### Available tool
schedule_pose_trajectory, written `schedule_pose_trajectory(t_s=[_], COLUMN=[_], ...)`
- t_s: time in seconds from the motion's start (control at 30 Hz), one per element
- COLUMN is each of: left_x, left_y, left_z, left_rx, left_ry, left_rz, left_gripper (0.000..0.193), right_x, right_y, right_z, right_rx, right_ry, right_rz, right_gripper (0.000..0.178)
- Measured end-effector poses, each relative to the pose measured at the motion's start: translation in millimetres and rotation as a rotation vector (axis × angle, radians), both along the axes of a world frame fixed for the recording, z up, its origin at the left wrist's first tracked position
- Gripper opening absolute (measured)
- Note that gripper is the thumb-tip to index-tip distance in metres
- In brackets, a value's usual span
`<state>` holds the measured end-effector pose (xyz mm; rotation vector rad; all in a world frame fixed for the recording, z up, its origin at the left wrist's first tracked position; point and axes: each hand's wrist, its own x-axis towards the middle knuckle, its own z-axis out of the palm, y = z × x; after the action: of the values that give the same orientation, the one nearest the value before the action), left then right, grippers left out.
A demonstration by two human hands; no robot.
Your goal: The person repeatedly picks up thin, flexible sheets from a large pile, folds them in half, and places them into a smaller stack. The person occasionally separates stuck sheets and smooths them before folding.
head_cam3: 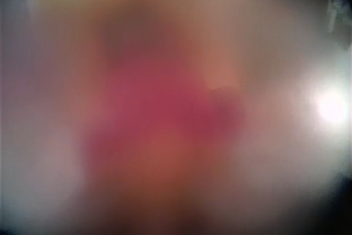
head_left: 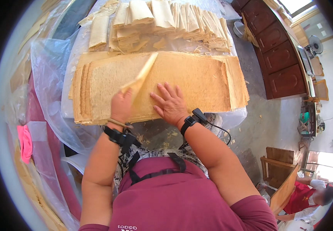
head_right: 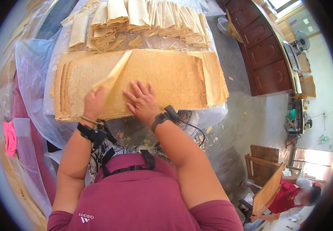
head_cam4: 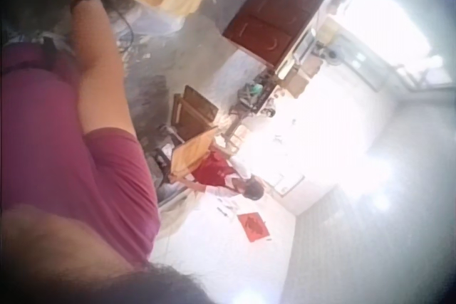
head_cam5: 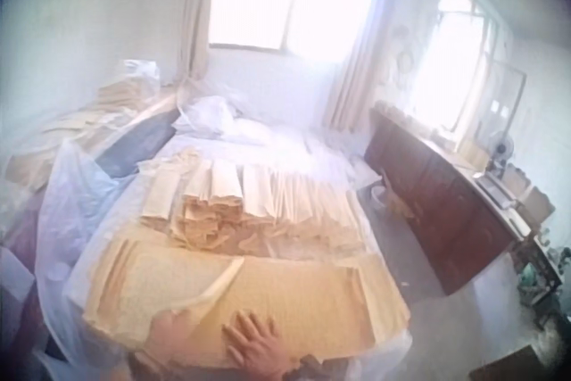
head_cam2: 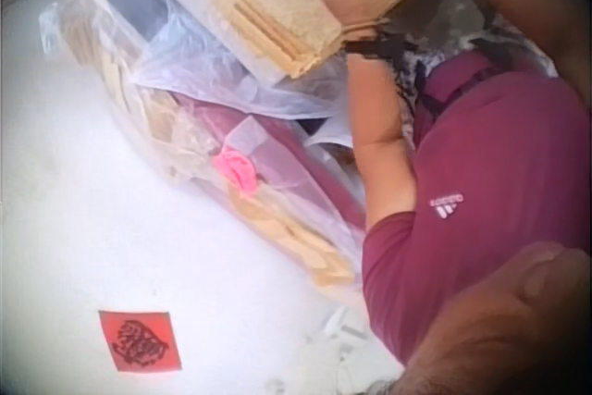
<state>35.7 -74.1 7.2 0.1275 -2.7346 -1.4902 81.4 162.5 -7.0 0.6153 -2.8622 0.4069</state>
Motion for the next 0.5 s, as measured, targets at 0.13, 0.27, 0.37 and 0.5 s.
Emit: schedule_pose_trajectory(t_s=[0.13,0.27,0.37,0.5], left_x=[-35.1,-50.4,-62.5,-88.3], left_y=[-47.6,-78.1,-90.5,-101.9], left_z=[24.4,44.1,48.7,68.7], left_rx=[0.379,0.483,0.497,0.404], left_ry=[0.012,-0.002,-0.013,-0.002], left_rz=[0.061,0.071,0.119,0.022], left_gripper=[0.039,0.038,0.037,0.037], right_x=[-0.7,-2.0,-12.1,-31.0], right_y=[4.5,2.1,0.2,-9.8], right_z=[-1.2,4.3,15.9,27.7], right_rx=[-0.009,-0.038,-0.055,-0.021], right_ry=[0.023,0.003,-0.082,-0.095], right_rz=[-0.011,-0.028,-0.058,-0.051], right_gripper=[0.053,0.050,0.044,0.033])
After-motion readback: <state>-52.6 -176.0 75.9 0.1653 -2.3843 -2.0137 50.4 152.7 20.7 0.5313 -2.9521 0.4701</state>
